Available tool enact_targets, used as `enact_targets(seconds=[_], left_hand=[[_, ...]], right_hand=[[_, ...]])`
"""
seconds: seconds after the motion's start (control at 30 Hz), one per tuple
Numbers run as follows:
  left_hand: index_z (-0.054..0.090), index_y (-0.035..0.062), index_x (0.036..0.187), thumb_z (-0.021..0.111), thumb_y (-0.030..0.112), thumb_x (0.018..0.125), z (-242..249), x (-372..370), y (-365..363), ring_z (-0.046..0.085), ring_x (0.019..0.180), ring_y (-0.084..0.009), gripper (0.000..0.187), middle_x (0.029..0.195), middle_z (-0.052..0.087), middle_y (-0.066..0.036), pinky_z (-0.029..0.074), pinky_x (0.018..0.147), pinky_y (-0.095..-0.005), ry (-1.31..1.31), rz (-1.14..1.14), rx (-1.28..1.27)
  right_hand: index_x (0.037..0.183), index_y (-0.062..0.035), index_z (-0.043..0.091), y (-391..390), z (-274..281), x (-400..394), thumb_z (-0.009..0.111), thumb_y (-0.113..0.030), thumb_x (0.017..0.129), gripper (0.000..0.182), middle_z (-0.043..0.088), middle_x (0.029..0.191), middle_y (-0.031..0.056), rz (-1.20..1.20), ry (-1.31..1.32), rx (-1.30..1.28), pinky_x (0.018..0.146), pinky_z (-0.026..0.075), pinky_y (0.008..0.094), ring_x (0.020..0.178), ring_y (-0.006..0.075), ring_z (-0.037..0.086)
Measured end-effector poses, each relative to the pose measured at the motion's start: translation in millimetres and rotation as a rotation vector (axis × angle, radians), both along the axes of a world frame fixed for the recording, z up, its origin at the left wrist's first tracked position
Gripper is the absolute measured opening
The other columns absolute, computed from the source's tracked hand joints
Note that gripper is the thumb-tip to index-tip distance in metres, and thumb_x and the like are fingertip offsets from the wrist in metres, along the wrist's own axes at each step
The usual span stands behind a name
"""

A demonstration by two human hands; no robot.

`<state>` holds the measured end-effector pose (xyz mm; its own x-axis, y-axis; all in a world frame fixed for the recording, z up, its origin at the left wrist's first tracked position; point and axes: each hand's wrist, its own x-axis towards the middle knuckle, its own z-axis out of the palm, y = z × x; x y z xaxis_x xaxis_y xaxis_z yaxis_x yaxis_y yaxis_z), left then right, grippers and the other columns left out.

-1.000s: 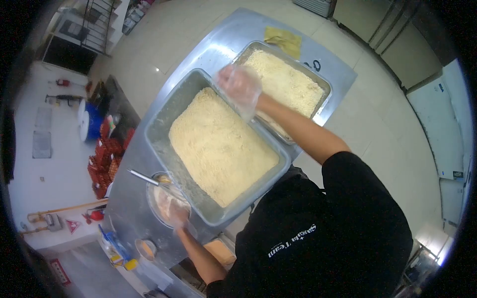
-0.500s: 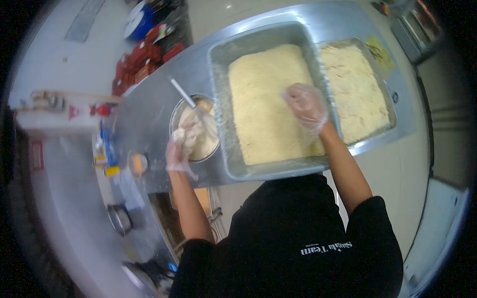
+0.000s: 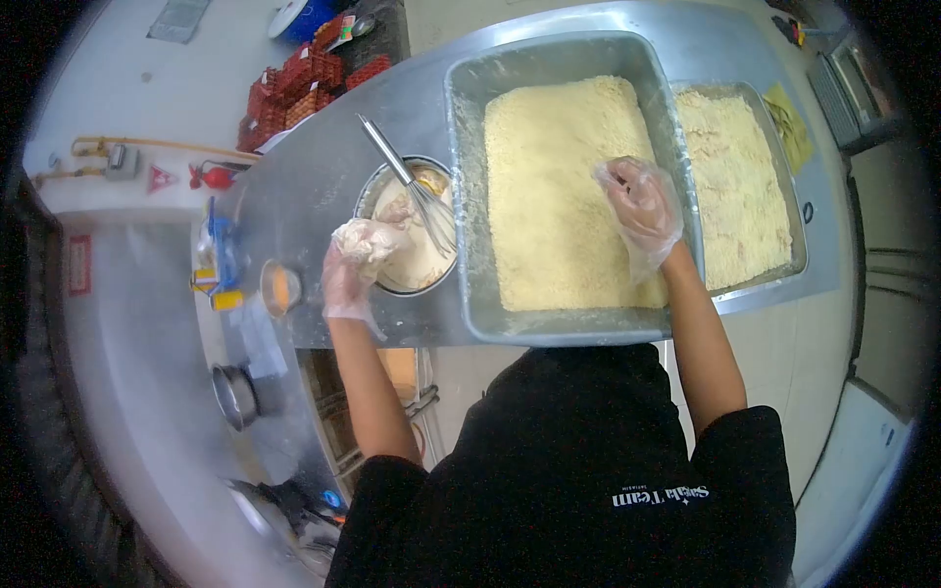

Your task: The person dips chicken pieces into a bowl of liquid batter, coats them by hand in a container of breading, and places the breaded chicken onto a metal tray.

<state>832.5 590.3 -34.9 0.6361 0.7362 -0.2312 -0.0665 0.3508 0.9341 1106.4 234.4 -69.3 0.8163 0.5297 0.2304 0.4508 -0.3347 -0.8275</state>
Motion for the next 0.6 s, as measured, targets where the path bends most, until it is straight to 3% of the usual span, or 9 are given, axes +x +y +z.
enact_targets(seconds=[0.1,0.2,0.27,0.33,0.43,0.53,0.6], left_hand=[[0.061,0.0001,0.113,0.062,-0.002,0.082,18.3,5.2,-11.4,0.068,0.091,-0.022,0.032,0.104,0.066,-0.009,0.061,0.077,-0.0333,0.047,0.02,-0.021],[0.059,-0.0009,0.115,0.059,0.0,0.084,-0.3,-1.8,1.3,0.068,0.093,-0.0234,0.031,0.104,0.066,-0.012,0.061,0.08,-0.0351,0.034,0.053,-0.092],[0.059,-0.0016,0.114,0.056,-0.002,0.084,-0.3,3.7,-1.9,0.068,0.093,-0.0244,0.03,0.104,0.065,-0.013,0.06,0.08,-0.0356,0.042,0.042,-0.112],[0.06,-0.0024,0.113,0.053,-0.003,0.084,0.4,9.9,-8.7,0.069,0.093,-0.0254,0.029,0.103,0.065,-0.015,0.06,0.08,-0.0358,0.062,0.062,-0.121],[0.061,-0.0033,0.109,0.051,-0.006,0.083,-1.6,14.5,-14.2,0.069,0.091,-0.0256,0.028,0.099,0.066,-0.015,0.06,0.077,-0.0346,0.117,0.088,-0.1],[0.062,-0.0024,0.106,0.049,-0.007,0.082,-5.9,8.2,-8.0,0.069,0.087,-0.0219,0.027,0.099,0.066,-0.013,0.059,0.073,-0.0305,0.192,0.028,-0.003],[0.063,-0.0011,0.105,0.05,-0.006,0.083,-3.1,1.6,-7.2,0.067,0.083,-0.0174,0.026,0.1,0.066,-0.01,0.057,0.07,-0.0273,0.274,-0.031,0.093]], right_hand=[[0.103,-0.0019,0.069,1.5,16.2,-3.9,0.064,-0.018,0.09,0.022,0.069,0.094,0.017,0.075,-0.016,-0.186,0.072,0.052,0.0377,0.081,0.03,0.066],[0.113,-0.0077,0.068,16.3,-31.4,-20.2,0.06,-0.02,0.091,0.026,0.068,0.11,0.0156,0.445,-0.264,-0.159,0.084,0.055,0.039,0.097,0.0304,0.066],[0.124,-0.0127,0.064,38.5,10.8,-51.5,0.055,-0.021,0.094,0.033,0.059,0.132,0.0153,0.68,-0.223,-0.502,0.1,0.049,0.0472,0.12,0.0321,0.058],[0.129,-0.0164,0.062,61.1,14.4,-76.6,0.053,-0.028,0.095,0.036,0.045,0.148,0.0154,0.928,-0.437,-0.652,0.111,0.037,0.0559,0.136,0.0355,0.042],[0.135,-0.021,0.057,82.3,-10.5,-70.3,0.055,-0.042,0.095,0.046,0.032,0.157,0.0129,1.071,-0.601,-0.691,0.115,0.026,0.062,0.145,0.0374,0.029],[0.137,-0.0232,0.055,89.2,-1.2,-25.4,0.055,-0.054,0.092,0.054,0.028,0.16,0.0109,0.979,-0.505,-0.906,0.117,0.022,0.0635,0.148,0.0366,0.023],[0.138,-0.0243,0.054,85.3,-12.7,-5.5,0.055,-0.059,0.091,0.058,0.031,0.158,0.0118,0.719,-0.4,-0.942,0.117,0.021,0.0625,0.148,0.0366,0.024]])
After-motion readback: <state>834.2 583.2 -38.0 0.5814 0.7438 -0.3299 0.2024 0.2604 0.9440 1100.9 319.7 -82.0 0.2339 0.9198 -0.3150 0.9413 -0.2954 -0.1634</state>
